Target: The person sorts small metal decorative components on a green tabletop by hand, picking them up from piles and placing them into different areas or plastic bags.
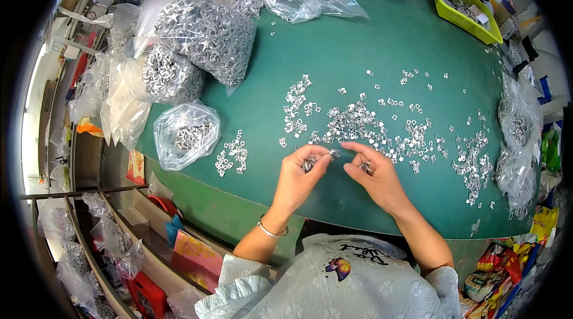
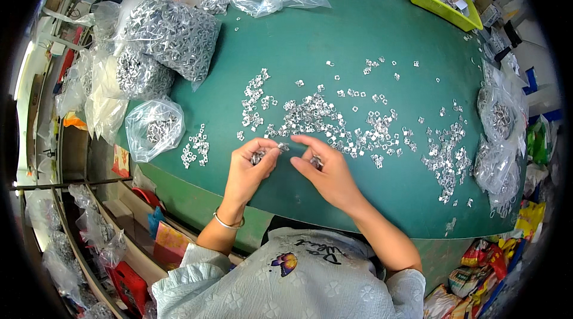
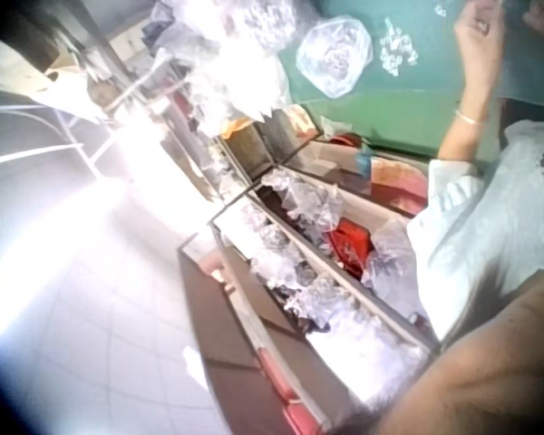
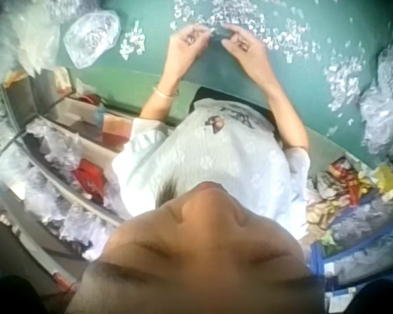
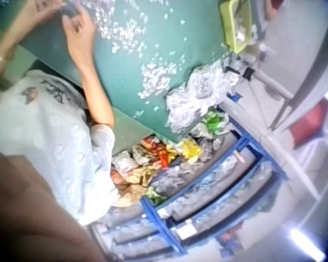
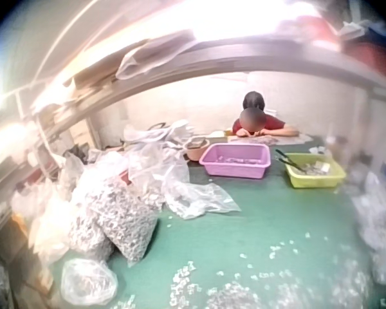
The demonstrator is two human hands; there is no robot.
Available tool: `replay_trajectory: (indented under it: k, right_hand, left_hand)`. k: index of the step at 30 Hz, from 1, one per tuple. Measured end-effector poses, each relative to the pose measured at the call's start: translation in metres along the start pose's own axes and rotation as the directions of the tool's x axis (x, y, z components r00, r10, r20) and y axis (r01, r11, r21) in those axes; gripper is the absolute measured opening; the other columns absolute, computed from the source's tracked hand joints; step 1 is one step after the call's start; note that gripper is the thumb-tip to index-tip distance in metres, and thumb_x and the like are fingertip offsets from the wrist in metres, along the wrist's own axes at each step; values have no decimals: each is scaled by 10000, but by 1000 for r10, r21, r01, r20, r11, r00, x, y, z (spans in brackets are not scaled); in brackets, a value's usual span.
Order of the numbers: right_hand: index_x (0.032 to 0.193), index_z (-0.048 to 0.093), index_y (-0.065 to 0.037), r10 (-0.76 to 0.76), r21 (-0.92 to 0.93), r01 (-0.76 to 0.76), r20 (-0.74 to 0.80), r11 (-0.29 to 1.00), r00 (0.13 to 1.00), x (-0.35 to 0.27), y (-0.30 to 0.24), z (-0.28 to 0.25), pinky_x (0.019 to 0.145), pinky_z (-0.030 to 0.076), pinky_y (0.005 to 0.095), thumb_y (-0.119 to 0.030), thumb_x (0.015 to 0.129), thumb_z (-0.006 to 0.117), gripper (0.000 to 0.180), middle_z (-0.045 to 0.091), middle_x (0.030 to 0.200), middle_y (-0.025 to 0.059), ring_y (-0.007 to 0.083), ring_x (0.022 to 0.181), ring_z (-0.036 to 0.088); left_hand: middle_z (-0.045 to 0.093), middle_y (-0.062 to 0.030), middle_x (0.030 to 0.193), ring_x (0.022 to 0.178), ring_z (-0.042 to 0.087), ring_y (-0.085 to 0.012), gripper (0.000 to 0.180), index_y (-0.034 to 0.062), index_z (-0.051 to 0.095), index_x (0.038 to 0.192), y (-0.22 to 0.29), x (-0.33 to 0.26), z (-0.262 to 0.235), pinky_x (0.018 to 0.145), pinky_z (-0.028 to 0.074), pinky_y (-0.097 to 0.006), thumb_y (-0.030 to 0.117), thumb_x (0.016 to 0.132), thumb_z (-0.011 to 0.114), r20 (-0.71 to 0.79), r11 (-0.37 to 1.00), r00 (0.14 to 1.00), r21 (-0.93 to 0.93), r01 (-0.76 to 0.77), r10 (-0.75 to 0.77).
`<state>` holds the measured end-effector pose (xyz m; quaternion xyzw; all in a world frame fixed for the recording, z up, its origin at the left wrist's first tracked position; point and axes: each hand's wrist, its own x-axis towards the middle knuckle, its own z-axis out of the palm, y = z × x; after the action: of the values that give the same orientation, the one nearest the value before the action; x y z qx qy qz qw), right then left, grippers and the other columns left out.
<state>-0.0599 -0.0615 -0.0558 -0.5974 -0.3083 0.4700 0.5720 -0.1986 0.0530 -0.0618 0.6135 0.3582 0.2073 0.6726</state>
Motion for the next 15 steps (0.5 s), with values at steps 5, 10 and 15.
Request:
replay_trajectory:
  k: [5,10,15]
  right_hand:
    - [1027,634,-4,-11,-146,10,-3,989,1000,3,8,1,507,323,213,-112,893,639,172,483,643,-45,20,583,390]
    - [949,621,4,-126,-108,120,-50,987,991,-7,21,0,476,329,234,-131,900,635,144,510,609,-11,38,548,397]
    - [944,609,2,-87,-238,83,-4,968,996,-19,9,-10,470,344,248,-111,895,633,126,493,596,10,59,526,411]
  left_hand:
    - [560,36,670,566,461,-23,56,2,639,903,9,-5,2,497,358,-181,55,886,632,105,985,995,171,-13,-5]
    - [573,-22,661,582,488,-62,72,-6,641,909,18,-10,12,530,405,-230,37,852,652,185,860,950,406,-308,252]
    - [576,-55,662,586,506,-86,83,-4,642,907,16,-13,12,543,427,-247,37,838,664,265,910,958,361,-202,107]
